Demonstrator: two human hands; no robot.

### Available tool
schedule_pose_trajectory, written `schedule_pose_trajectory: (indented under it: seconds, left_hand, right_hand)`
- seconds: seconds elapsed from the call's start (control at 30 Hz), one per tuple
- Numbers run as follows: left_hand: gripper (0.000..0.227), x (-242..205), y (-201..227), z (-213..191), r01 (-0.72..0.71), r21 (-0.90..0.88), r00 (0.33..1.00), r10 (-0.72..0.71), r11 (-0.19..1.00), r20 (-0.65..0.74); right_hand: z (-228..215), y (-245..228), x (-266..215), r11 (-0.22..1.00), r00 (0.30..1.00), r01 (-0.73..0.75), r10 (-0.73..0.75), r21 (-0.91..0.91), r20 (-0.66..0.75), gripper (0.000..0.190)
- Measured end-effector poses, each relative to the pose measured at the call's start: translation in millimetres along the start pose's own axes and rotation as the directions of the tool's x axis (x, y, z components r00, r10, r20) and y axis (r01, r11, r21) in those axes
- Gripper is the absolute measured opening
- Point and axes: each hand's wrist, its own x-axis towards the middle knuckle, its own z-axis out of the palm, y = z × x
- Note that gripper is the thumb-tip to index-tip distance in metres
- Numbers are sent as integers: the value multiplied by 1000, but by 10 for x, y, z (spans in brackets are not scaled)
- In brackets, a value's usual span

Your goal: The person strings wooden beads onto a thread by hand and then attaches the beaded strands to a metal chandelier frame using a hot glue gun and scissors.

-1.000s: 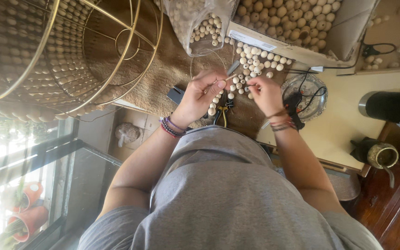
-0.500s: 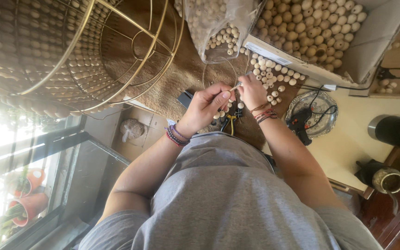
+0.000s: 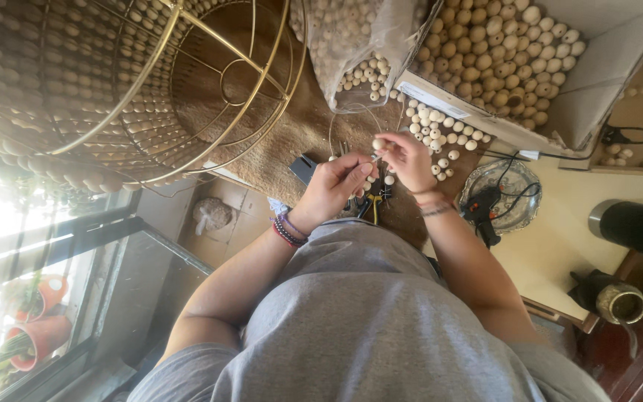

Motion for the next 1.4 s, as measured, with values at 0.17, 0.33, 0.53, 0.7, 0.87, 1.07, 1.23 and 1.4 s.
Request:
schedule_pose_trajectory:
  seconds: [0.17,0.33,0.53,0.7,0.87,1.07,1.23,1.4]
  left_hand:
    - [19,15,16,163,53,126,997,-61,991,56]
    - [16,59,34,383,90,230,987,-119,969,112]
    - [16,10,-28,475,114,251,977,-154,961,147]
    - [16,-25,19,489,98,265,977,-144,959,158]
    - [15,-56,39,493,104,268,976,-150,958,156]
    - [16,-73,18,468,123,250,977,-162,960,141]
    - [17,-39,-62,457,156,263,969,-200,952,148]
    - [45,-35,14,451,219,235,922,-279,947,268]
  right_hand:
    - [-424,-1223,-269,962,995,23,3,271,-95,33]
    - [-629,-1613,-483,969,984,114,-80,218,-159,36]
    - [-747,-1826,-656,979,962,163,-131,122,-239,32]
    - [-792,-1919,-683,976,945,192,-212,-101,-249,30]
    - [-777,-2013,-656,970,940,207,-233,-126,-251,29]
    - [-800,-2025,-656,965,947,222,-248,-141,-204,29]
    - [-826,-2017,-640,940,950,245,-282,-238,-136,29]
    - [-702,-2158,-625,871,948,280,-317,-403,-24,26]
